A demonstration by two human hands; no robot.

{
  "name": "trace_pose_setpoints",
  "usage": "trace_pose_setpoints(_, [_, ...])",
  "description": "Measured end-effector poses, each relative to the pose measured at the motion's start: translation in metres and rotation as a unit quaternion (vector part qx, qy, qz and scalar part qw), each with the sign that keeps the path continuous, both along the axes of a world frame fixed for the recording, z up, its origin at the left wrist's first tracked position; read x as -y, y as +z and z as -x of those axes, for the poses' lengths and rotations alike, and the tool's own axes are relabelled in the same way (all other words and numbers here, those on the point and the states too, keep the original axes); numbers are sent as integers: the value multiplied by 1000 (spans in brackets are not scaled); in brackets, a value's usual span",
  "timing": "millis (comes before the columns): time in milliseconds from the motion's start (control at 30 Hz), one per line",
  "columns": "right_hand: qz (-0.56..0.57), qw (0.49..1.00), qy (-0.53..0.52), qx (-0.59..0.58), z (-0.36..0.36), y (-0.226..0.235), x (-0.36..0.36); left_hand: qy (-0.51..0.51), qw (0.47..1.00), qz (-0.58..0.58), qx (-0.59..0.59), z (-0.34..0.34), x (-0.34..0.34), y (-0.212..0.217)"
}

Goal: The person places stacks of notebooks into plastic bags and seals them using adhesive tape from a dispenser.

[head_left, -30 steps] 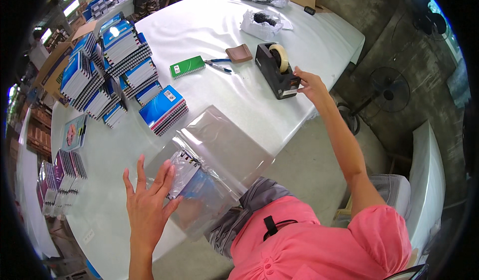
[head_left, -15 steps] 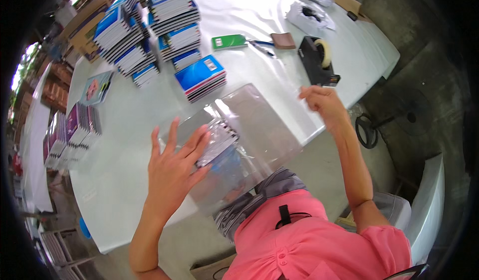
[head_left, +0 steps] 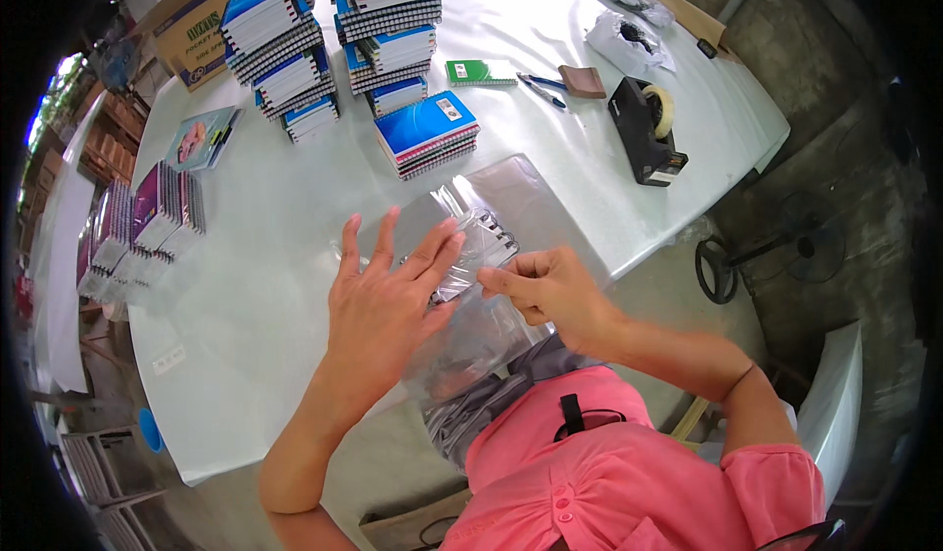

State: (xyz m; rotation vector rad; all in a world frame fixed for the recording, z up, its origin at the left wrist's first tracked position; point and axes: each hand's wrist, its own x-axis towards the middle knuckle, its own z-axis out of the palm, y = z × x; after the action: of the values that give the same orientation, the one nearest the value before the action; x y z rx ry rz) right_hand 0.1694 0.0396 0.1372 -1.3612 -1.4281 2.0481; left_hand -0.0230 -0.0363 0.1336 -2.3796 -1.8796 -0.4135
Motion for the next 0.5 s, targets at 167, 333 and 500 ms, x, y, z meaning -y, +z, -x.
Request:
trace_pose_setpoints(167, [-132,989,-44,-50,2,-27,12,0,1000,8,-2,5,1,0])
trace_pose_setpoints(333, [-216,972,-66,-59,5,-56,13,-24,999,20,32,15,-21,1])
trace_pose_setpoints(500, [-293,953,-64,-40,11,-53,10,65,841,353,405,16,-57,4])
